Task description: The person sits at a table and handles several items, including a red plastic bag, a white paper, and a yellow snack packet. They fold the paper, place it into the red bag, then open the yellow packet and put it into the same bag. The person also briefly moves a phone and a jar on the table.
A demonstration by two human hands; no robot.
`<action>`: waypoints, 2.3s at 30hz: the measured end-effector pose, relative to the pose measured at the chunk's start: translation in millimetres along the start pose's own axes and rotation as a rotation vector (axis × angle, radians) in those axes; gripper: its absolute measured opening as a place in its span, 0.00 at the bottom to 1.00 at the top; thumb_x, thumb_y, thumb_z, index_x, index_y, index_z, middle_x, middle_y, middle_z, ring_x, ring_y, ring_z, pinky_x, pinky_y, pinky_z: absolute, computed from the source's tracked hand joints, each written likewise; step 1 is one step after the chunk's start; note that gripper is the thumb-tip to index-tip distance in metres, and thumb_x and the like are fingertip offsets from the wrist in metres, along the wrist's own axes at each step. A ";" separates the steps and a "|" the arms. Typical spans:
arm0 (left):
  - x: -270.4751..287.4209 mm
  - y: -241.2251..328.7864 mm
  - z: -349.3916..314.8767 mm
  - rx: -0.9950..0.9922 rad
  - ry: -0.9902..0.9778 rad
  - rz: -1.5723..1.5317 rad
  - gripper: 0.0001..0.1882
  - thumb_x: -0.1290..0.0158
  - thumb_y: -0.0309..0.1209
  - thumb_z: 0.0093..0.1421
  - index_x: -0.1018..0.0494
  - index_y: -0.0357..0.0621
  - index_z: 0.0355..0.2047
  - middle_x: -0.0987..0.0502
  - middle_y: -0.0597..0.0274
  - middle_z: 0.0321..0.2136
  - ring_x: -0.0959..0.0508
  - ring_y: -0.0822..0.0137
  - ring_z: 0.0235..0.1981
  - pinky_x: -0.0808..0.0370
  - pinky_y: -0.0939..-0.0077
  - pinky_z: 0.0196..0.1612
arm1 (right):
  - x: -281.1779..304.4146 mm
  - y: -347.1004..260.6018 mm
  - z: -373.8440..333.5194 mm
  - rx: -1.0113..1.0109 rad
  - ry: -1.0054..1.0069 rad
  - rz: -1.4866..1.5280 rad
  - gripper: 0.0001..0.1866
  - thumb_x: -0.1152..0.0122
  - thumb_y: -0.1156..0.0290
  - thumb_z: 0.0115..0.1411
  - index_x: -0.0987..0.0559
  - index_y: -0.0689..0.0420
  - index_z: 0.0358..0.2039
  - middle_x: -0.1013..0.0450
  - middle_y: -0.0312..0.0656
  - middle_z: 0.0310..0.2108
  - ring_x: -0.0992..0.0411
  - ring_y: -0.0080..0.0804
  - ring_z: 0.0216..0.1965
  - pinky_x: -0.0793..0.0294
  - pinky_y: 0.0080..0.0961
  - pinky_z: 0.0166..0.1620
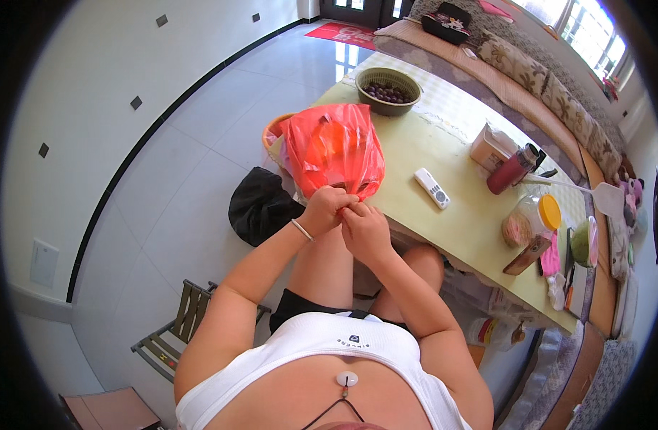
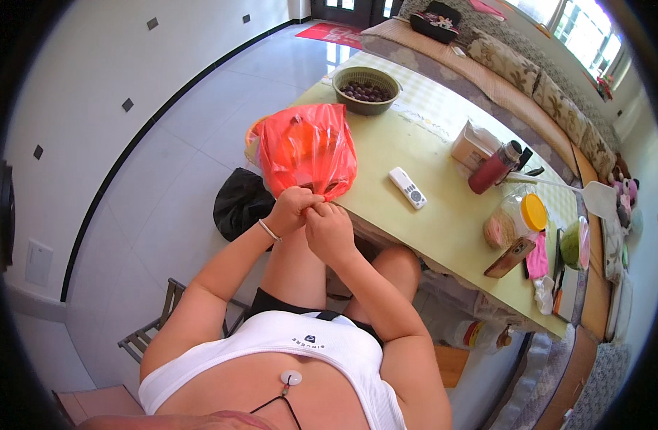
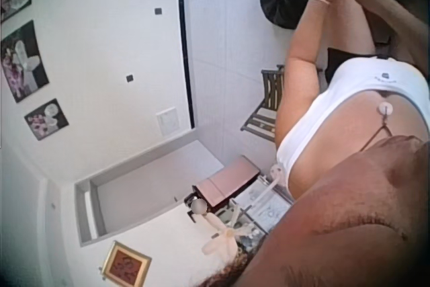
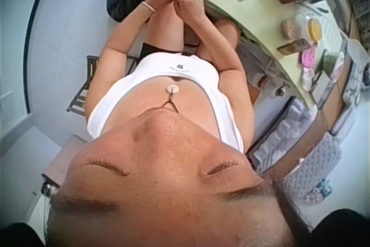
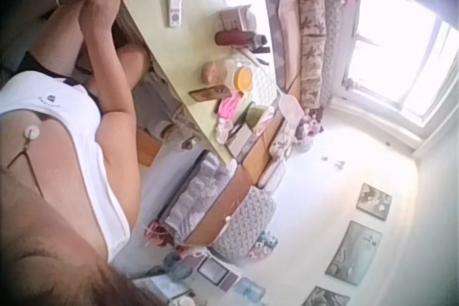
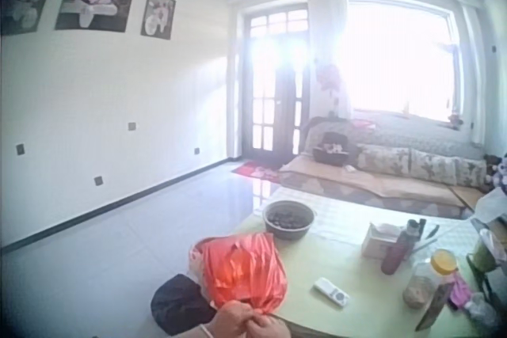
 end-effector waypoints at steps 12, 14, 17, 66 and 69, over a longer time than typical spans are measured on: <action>1.9 -26.5 -4.0 0.375 0.011 -0.551 0.07 0.45 0.28 0.62 0.24 0.36 0.37 0.22 0.58 0.28 0.21 0.72 0.29 0.24 0.77 0.33 | 8.5 42.4 13.4 -0.082 0.262 0.053 0.06 0.40 0.79 0.52 0.21 0.55 0.32 0.24 0.42 0.28 0.25 0.42 0.30 0.24 0.34 0.33; 1.4 -32.7 -7.2 0.465 0.070 -0.685 0.06 0.45 0.27 0.62 0.24 0.36 0.36 0.22 0.60 0.28 0.22 0.75 0.29 0.24 0.79 0.34 | 7.7 39.4 14.4 -0.082 0.245 0.018 0.05 0.40 0.78 0.52 0.22 0.55 0.30 0.25 0.41 0.27 0.25 0.41 0.29 0.25 0.34 0.32; 3.4 -40.4 -11.5 0.525 0.163 -0.809 0.04 0.44 0.24 0.60 0.25 0.36 0.34 0.23 0.62 0.28 0.23 0.74 0.30 0.25 0.80 0.35 | 1.5 31.3 14.5 -0.027 0.178 -0.033 0.05 0.39 0.78 0.51 0.23 0.55 0.29 0.25 0.41 0.27 0.26 0.41 0.29 0.25 0.34 0.31; 10.4 -46.0 7.1 0.328 0.412 0.053 0.09 0.39 0.27 0.51 0.28 0.39 0.29 0.24 0.49 0.25 0.23 0.50 0.29 0.27 0.62 0.32 | -38.4 100.0 53.1 -0.554 0.070 0.814 0.06 0.46 0.81 0.54 0.23 0.66 0.33 0.26 0.38 0.27 0.26 0.22 0.29 0.24 0.21 0.33; 10.2 -45.9 7.7 0.337 0.385 0.036 0.09 0.38 0.26 0.50 0.28 0.38 0.28 0.24 0.50 0.25 0.22 0.52 0.28 0.26 0.64 0.32 | -43.9 113.8 47.8 -0.676 0.096 0.840 0.09 0.46 0.83 0.54 0.22 0.66 0.36 0.25 0.39 0.29 0.26 0.23 0.29 0.23 0.20 0.32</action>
Point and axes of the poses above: each hand's wrist, its own z-axis towards the middle knuckle, its own x-axis out of the back of the hand, y = z × x, the point moved 8 cm from there along z, towards the middle knuckle
